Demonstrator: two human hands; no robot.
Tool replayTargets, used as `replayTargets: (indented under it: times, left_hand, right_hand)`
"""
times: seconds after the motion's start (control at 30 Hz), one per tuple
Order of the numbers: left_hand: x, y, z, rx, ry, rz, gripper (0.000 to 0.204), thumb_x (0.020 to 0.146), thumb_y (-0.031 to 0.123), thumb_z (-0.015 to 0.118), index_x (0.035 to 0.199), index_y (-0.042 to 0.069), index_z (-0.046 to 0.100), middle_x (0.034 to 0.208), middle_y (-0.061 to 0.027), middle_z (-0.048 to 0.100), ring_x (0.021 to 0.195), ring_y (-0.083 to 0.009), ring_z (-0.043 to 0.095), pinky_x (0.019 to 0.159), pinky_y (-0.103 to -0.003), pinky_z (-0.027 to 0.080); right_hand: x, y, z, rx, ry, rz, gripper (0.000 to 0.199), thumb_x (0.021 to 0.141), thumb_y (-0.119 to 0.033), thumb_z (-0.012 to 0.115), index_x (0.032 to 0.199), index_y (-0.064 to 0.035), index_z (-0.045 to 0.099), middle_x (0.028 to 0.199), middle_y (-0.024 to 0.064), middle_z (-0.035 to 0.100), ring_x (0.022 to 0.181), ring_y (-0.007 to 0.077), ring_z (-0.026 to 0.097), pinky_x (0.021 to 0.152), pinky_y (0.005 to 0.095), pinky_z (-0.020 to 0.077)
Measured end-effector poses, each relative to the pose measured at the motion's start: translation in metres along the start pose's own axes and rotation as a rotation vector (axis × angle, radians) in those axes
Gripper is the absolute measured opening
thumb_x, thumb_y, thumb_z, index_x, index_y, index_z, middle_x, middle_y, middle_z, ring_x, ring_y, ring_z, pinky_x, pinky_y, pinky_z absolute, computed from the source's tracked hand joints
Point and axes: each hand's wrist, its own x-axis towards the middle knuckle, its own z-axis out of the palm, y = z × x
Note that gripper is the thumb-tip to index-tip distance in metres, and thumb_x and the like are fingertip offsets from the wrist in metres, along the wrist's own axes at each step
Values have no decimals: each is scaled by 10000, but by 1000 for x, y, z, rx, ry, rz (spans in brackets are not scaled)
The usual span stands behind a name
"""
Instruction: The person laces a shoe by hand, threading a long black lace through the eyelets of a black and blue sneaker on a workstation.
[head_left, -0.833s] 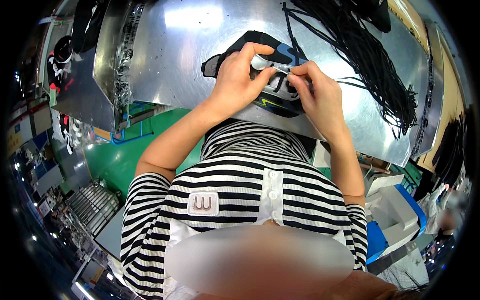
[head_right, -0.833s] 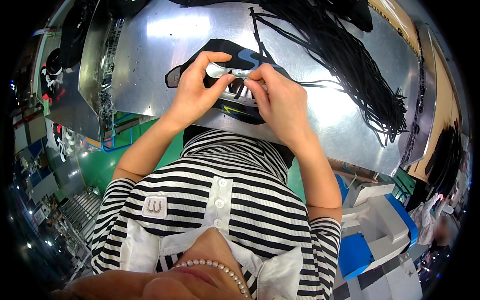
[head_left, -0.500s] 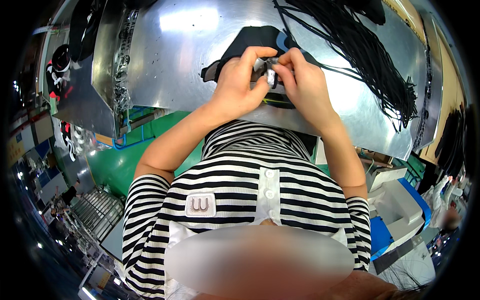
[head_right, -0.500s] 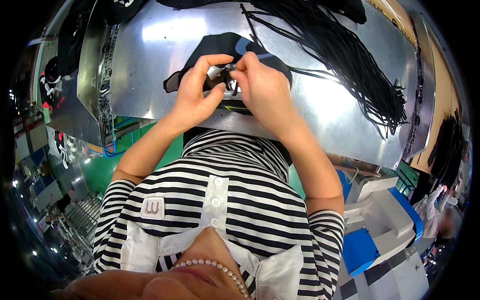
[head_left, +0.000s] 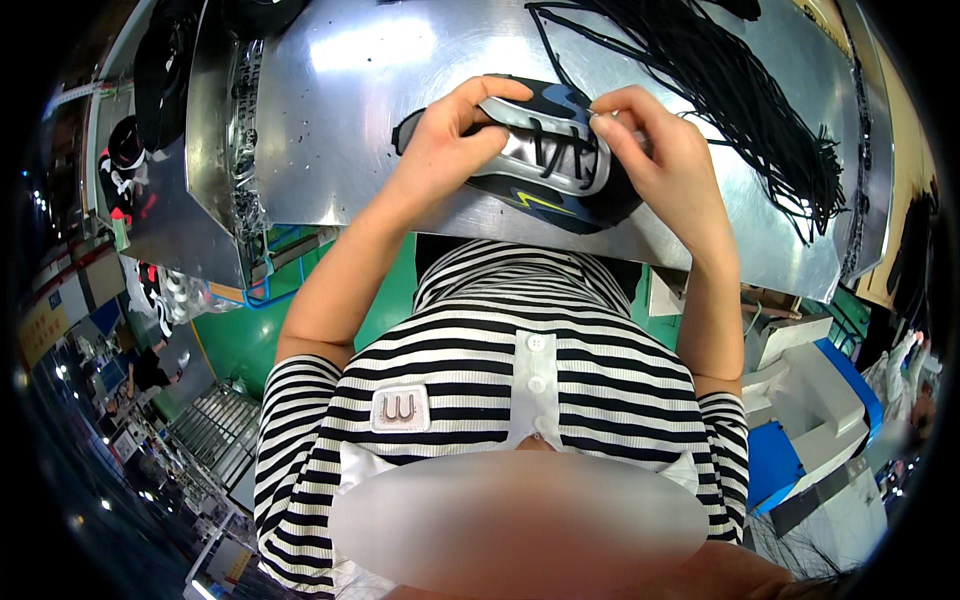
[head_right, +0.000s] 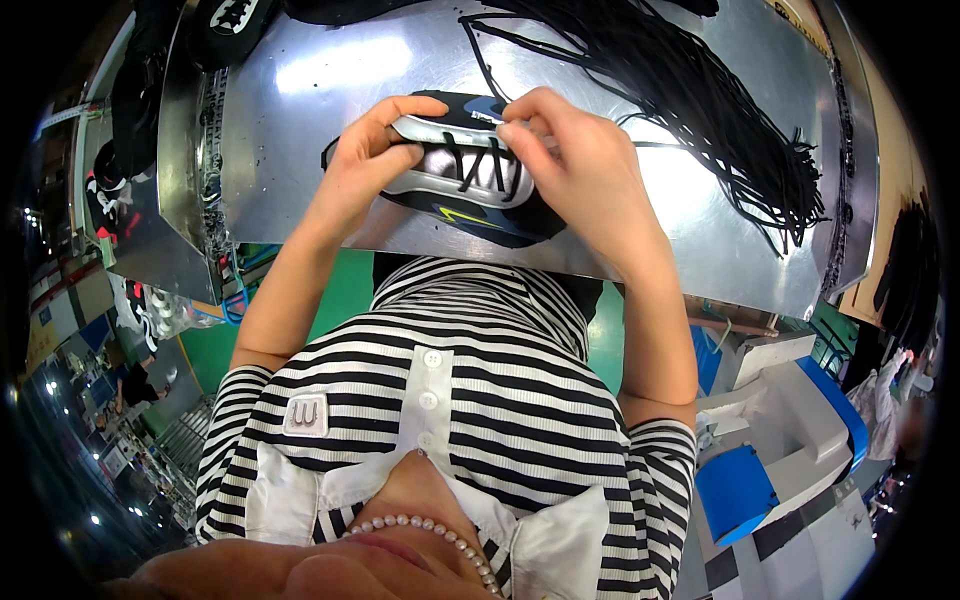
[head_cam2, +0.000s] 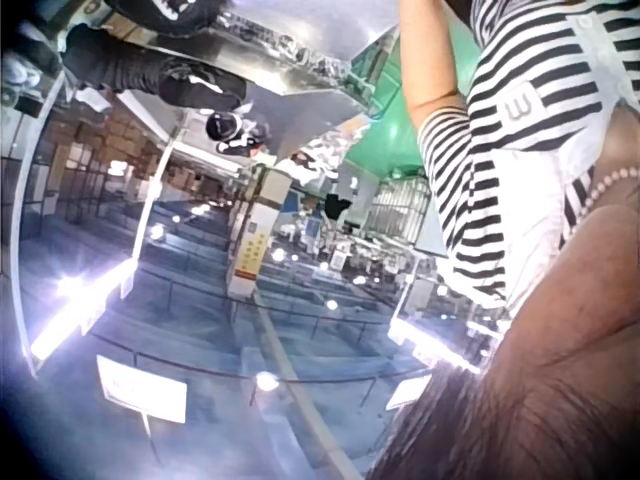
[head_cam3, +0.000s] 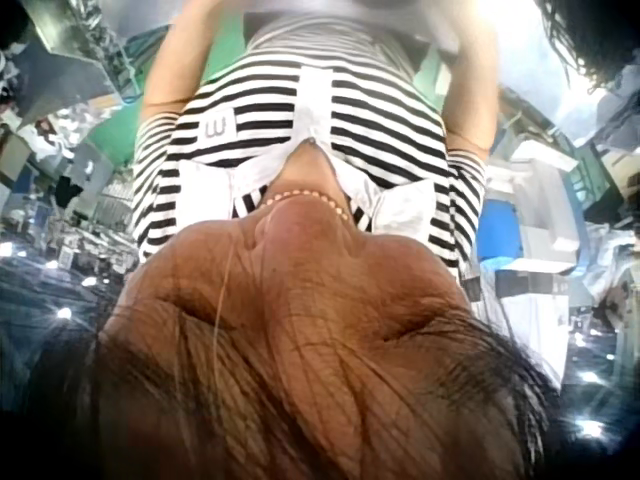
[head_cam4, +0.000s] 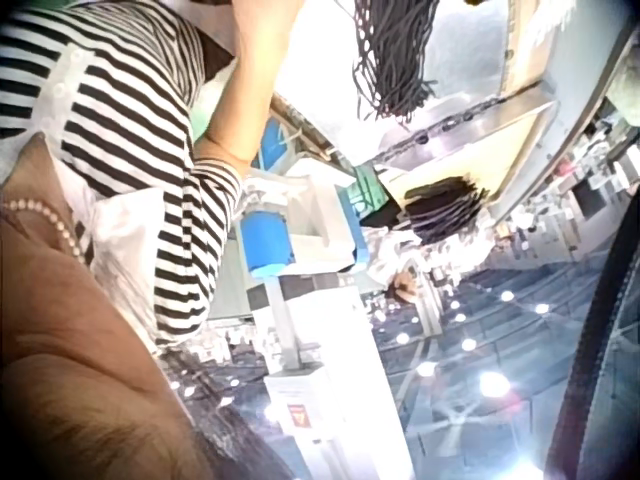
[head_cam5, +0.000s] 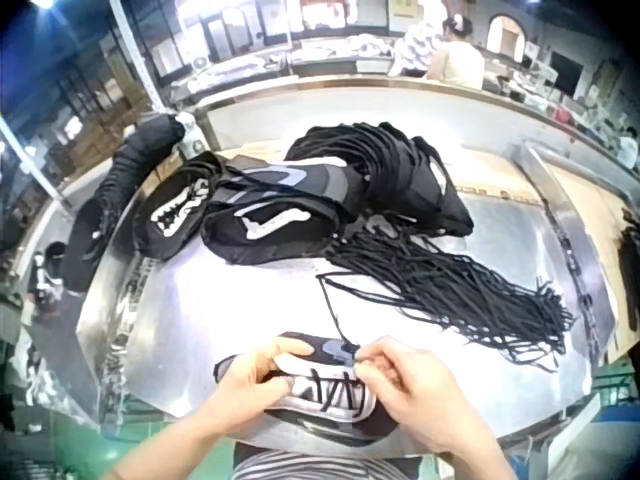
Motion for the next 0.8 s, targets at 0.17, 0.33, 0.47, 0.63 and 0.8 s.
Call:
replayTargets:
  times: [0.17,0.33,0.47,0.63,0.8]
  left_hand:
    - [8,5,11,254,136,117,336,866,-18,528,1189,31,606,907,-32,663,819,-80,608,788,-214,476]
    - [8,0,-10,1,64,128,327,905,86,518,1220,48,596,869,-37,666,689,-81,497,771,-202,422]
    - [-7,18,-1,135,55,49,485,917,157,628,1347,29,444,956,-99,694,902,-181,624,819,-321,483]
    - [-46,32,21,1248,115,537,449,776,237,783,1145,52,606,1077,-107,662,1038,-282,611,884,-384,460]
    - [-13,6,32,1249,136,566,253,773,179,753,996,104,660,855,-37,651,840,-232,617,721,-361,435]
  right_hand:
    - [1,43,43,-1,389,-130,164,875,-87,677,1032,-50,644,881,91,677,652,219,652,578,284,498]
    - [4,42,52,-213,450,-207,234,818,-26,659,1046,-72,633,1001,53,670,633,234,643,559,307,498]
    - [3,41,38,-23,220,-224,275,790,4,638,1050,-85,629,969,48,660,718,258,658,620,332,513]
    - [19,44,10,-132,-121,-424,360,796,81,588,1124,-65,606,1081,89,641,864,285,652,712,335,516]
    - [31,28,-13,-593,-256,-438,325,790,38,616,1090,-85,601,999,65,642,811,278,645,676,360,511]
